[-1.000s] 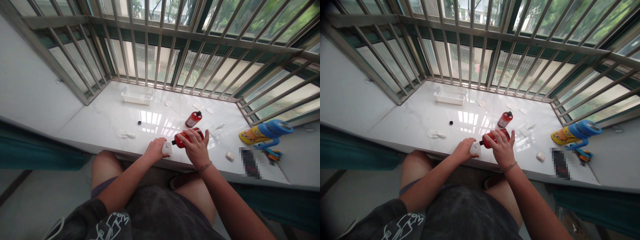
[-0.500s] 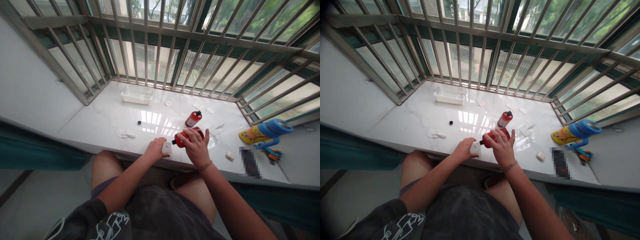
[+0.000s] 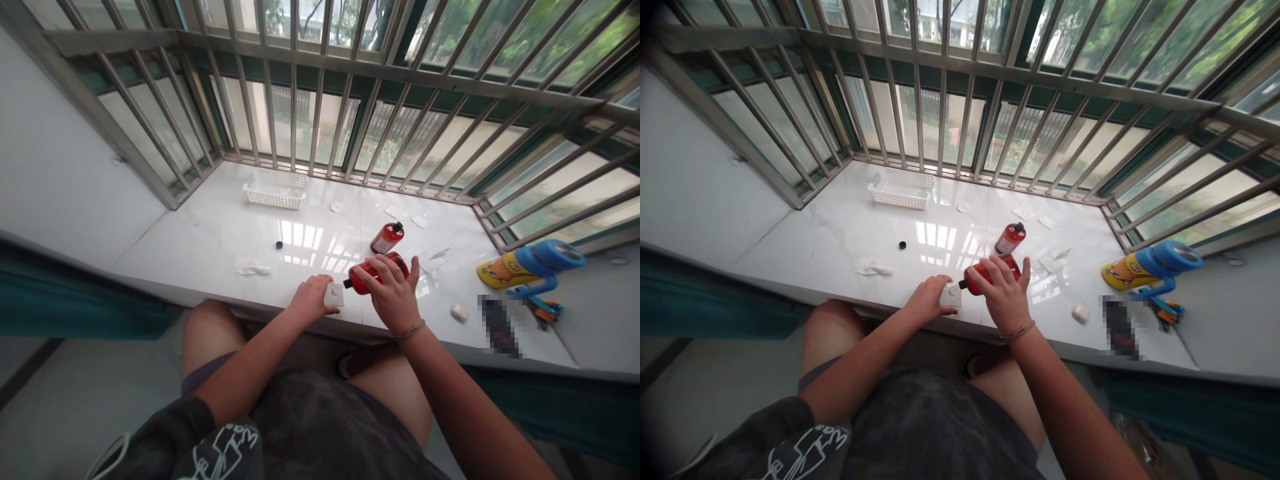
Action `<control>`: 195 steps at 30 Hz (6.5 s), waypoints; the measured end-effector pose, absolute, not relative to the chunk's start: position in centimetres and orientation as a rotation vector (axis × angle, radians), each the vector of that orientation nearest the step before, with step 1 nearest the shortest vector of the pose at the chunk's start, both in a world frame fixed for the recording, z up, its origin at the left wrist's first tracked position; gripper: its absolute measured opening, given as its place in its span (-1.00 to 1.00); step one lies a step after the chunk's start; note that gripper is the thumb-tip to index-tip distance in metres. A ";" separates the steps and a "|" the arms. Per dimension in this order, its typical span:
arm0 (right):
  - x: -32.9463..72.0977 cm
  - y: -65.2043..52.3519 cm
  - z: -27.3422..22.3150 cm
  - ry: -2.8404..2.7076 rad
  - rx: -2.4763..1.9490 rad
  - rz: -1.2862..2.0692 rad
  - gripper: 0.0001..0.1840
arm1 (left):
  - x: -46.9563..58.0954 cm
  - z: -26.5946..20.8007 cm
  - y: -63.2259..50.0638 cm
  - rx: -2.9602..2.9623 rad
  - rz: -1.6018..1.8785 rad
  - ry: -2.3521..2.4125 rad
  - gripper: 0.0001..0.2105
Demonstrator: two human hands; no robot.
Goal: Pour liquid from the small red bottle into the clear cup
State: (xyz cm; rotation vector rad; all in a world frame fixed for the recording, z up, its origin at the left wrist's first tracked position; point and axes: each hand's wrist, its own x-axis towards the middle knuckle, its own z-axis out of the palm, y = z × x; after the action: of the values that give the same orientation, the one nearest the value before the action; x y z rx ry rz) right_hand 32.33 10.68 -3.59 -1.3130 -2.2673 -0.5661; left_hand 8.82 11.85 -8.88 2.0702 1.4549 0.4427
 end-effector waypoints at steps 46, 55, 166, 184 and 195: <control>31.8 11.0 -1.9 -2.345 -1.196 -0.670 -0.47 | 8.6 -8.7 11.9 2.036 0.435 1.445 -0.29; 31.7 11.2 -1.8 -2.381 -1.185 -0.647 -0.43 | 8.5 -9.0 12.0 2.026 0.454 1.445 -0.28; 34.8 9.3 -17.5 -1.279 -1.699 0.441 0.15 | 6.2 -10.2 11.4 1.832 0.998 1.245 -0.46; 28.8 4.6 -9.5 -1.673 -1.273 0.448 -0.66 | 7.6 -13.2 13.4 1.794 1.022 1.175 -0.44; 23.8 7.9 -9.5 -1.467 -1.269 1.030 -0.29 | 7.8 -13.8 13.0 1.666 1.062 1.205 -0.09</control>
State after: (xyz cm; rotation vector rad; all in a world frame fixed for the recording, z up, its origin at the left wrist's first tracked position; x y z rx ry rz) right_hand 23.83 7.95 -9.50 -1.2687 -1.4675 1.0296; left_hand 7.85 13.04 -13.82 1.6663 1.2051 1.0623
